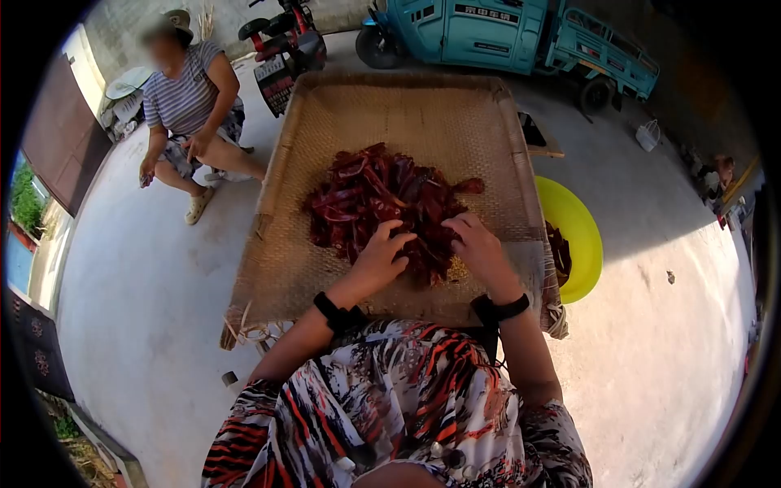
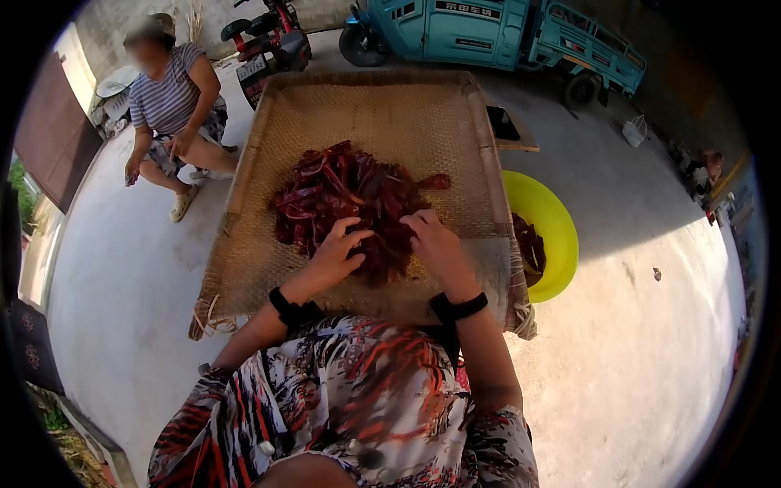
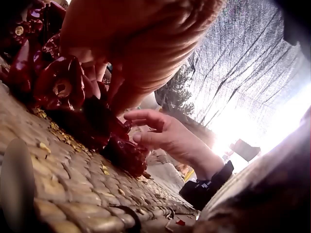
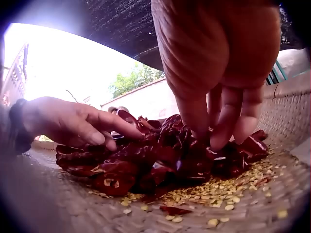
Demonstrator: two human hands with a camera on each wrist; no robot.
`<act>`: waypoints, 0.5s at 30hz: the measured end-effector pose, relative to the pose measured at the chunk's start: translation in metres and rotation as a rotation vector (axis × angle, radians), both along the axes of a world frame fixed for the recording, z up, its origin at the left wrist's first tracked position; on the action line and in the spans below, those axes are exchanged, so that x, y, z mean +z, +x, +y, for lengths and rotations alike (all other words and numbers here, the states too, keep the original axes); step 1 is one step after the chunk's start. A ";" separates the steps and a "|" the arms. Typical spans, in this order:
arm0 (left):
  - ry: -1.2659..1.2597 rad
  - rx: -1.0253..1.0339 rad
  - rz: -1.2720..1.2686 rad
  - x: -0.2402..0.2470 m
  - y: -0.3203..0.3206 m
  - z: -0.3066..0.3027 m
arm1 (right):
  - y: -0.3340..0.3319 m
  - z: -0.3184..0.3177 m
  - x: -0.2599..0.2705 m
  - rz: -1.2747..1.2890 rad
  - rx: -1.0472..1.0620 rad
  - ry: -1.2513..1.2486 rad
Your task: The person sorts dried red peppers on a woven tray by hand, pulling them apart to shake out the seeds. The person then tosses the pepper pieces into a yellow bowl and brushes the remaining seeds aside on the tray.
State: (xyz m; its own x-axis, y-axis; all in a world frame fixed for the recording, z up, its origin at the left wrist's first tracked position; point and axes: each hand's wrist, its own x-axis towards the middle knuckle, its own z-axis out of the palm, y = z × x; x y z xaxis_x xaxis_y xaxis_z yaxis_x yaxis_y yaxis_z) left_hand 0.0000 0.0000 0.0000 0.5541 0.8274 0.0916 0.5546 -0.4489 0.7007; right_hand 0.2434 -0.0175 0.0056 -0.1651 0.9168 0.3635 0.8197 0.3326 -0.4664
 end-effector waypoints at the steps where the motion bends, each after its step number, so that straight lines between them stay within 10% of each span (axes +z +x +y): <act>1: -0.016 -0.001 -0.011 0.001 -0.001 0.000 | -0.005 0.001 -0.003 -0.009 0.020 0.018; 15: -0.119 -0.096 -0.206 -0.003 -0.026 0.024 | 0.079 -0.007 0.068 0.424 -0.386 0.194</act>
State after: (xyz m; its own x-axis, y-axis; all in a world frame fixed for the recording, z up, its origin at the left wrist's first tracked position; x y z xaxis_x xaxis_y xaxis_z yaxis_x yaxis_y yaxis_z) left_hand -0.0255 0.0243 -0.0030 0.6103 0.7836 0.1159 0.3532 -0.4002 0.8457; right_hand 0.3225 -0.0249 0.0734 0.3620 0.7921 0.4914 0.6540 0.1598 -0.7394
